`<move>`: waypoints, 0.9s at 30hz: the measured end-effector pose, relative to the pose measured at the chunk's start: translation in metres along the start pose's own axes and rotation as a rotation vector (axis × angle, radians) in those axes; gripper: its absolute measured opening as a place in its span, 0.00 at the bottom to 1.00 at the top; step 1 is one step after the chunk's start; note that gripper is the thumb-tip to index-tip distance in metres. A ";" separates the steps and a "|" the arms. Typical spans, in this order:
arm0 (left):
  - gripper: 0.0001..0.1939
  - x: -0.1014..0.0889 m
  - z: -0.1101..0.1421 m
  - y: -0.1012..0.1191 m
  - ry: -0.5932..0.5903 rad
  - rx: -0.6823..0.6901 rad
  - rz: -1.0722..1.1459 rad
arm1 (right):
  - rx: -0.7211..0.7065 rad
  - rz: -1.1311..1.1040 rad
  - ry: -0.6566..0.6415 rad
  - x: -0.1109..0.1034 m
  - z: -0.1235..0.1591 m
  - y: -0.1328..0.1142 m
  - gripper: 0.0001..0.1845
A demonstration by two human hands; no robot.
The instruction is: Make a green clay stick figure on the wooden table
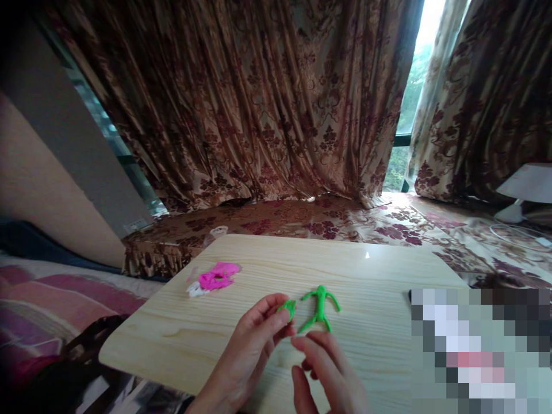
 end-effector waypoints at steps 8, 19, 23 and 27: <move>0.12 0.025 0.033 -0.011 -0.218 -0.117 0.035 | -0.111 0.145 -0.181 -0.011 -0.007 -0.013 0.22; 0.13 0.029 0.048 -0.006 -0.246 -0.094 -0.037 | -0.043 0.031 -0.155 -0.018 0.000 -0.020 0.20; 0.12 0.035 0.052 -0.008 -0.318 -0.082 -0.057 | -0.019 -0.031 -0.152 -0.018 0.004 -0.016 0.14; 0.11 0.035 0.052 -0.015 -0.306 -0.129 -0.068 | -0.002 -0.031 -0.127 -0.017 0.009 -0.010 0.10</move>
Point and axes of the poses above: each hand's wrist, its own z-axis away from the middle knuckle, its own x-axis out of the palm, y = z × x, the point moved 8 cm from there along -z, towards the middle knuckle, and after that the axes turned 12 degrees about -z, right-handed, at the moved point
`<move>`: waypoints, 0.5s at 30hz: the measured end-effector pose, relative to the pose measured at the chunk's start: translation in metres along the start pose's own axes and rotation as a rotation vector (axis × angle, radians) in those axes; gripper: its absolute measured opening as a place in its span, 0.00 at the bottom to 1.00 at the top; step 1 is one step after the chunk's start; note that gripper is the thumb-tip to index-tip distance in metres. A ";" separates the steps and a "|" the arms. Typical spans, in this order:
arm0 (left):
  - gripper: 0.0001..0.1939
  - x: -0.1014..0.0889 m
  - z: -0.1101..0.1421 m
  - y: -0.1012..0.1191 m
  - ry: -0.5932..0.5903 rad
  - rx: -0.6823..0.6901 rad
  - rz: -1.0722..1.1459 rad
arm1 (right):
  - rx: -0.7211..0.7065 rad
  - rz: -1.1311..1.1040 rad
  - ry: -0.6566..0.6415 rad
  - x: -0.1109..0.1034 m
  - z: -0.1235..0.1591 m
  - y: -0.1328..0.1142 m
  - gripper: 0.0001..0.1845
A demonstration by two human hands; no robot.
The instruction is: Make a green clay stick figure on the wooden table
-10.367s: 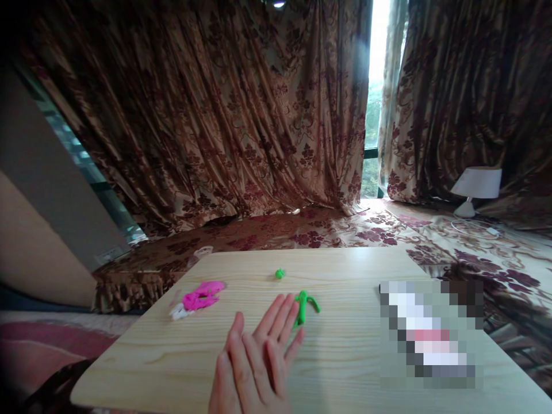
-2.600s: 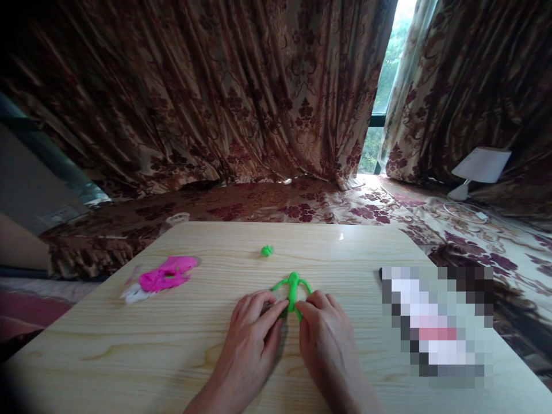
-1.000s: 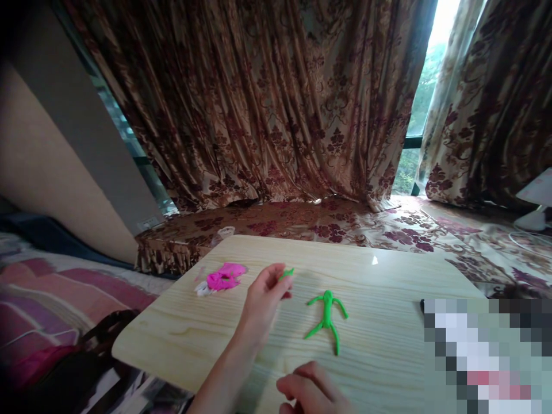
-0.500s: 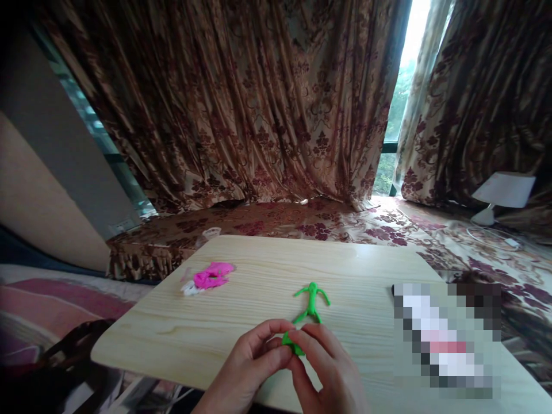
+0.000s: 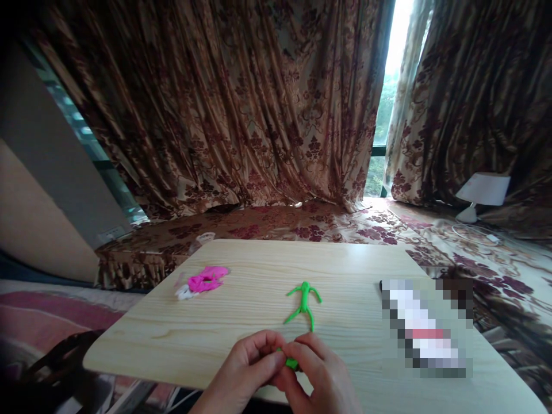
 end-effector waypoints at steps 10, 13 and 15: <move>0.11 -0.009 -0.003 -0.020 0.126 -0.019 0.044 | 0.097 -0.147 0.003 -0.006 0.006 0.015 0.04; 0.10 -0.016 -0.002 -0.016 0.186 -0.003 0.016 | 0.087 -0.141 0.029 -0.011 0.011 0.019 0.20; 0.10 -0.016 -0.001 -0.013 0.200 -0.008 0.018 | 0.074 -0.122 0.053 -0.011 0.012 0.021 0.31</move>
Point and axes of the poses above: each hand's wrist, its own z-axis away from the middle knuckle, its own x-axis out of the palm, y = z × x, the point moved 8 cm from there along -z, towards the middle knuckle, and after that the axes turned 12 degrees about -z, right-handed, at the moved point
